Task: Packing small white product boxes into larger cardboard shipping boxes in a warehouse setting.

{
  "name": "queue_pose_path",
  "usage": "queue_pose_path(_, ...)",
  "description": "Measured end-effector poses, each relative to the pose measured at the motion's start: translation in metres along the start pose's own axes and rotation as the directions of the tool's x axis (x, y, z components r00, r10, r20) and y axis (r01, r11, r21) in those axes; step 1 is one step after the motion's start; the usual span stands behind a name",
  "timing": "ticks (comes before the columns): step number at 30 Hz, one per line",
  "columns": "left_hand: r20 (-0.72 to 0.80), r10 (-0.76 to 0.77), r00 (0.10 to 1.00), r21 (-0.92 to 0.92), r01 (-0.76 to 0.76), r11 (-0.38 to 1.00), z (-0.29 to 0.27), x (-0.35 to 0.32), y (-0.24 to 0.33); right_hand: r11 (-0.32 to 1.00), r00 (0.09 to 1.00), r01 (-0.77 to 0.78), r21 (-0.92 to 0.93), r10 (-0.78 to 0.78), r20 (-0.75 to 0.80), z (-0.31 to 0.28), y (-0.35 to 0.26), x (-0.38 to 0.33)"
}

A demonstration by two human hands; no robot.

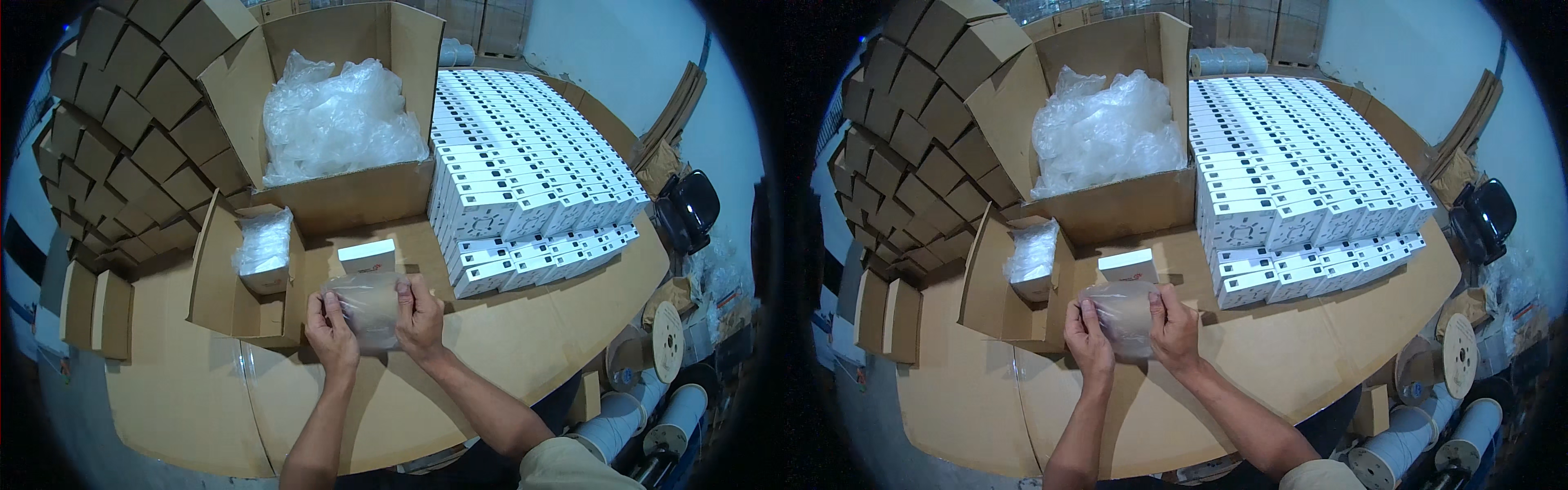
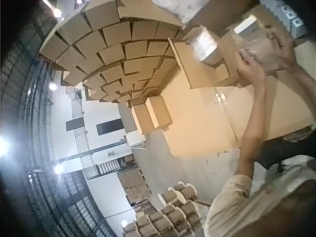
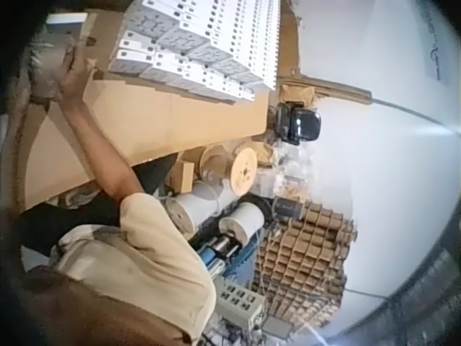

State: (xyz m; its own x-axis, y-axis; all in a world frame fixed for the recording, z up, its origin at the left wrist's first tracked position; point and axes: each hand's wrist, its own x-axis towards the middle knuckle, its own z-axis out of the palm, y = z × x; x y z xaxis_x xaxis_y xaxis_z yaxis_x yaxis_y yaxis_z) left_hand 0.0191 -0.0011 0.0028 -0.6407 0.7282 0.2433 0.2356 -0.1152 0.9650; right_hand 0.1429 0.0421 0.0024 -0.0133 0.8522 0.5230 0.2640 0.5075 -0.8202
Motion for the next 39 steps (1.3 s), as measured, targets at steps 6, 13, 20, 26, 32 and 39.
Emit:
queue_pose_path(6,-0.034,0.051,0.998,-0.041,-0.052,0.998,0.006,-0.009,0.007,0.972,0.982,-0.191,0.14,0.19,0.017,-0.002,0.0,0.005)
queue_pose_path(13,-0.093,0.073,0.993,-0.027,-0.076,0.997,0.002,-0.006,0.009,0.825,0.939,-0.314,0.47,0.342,0.029,-0.001,-0.002,0.007)
queue_pose_path(20,-0.128,-0.086,0.988,-0.236,0.054,0.97,-0.002,-0.002,-0.009,0.971,0.975,-0.216,0.101,0.21,0.065,0.003,-0.003,-0.001)
queue_pose_path(26,0.144,-0.023,0.989,-0.348,0.072,0.935,-0.003,0.001,0.002,0.962,0.969,-0.247,0.12,0.246,0.026,-0.001,0.001,0.002)
queue_pose_path(32,0.343,-0.139,0.929,-0.272,0.24,0.932,-0.013,0.009,0.011,0.979,0.984,-0.137,0.154,0.152,-0.091,-0.006,-0.004,0.01)
queue_pose_path(39,0.315,-0.052,0.948,-0.179,0.113,0.977,-0.015,0.008,0.006,0.823,0.873,0.483,-0.298,-0.476,0.101,-0.018,-0.018,0.012)
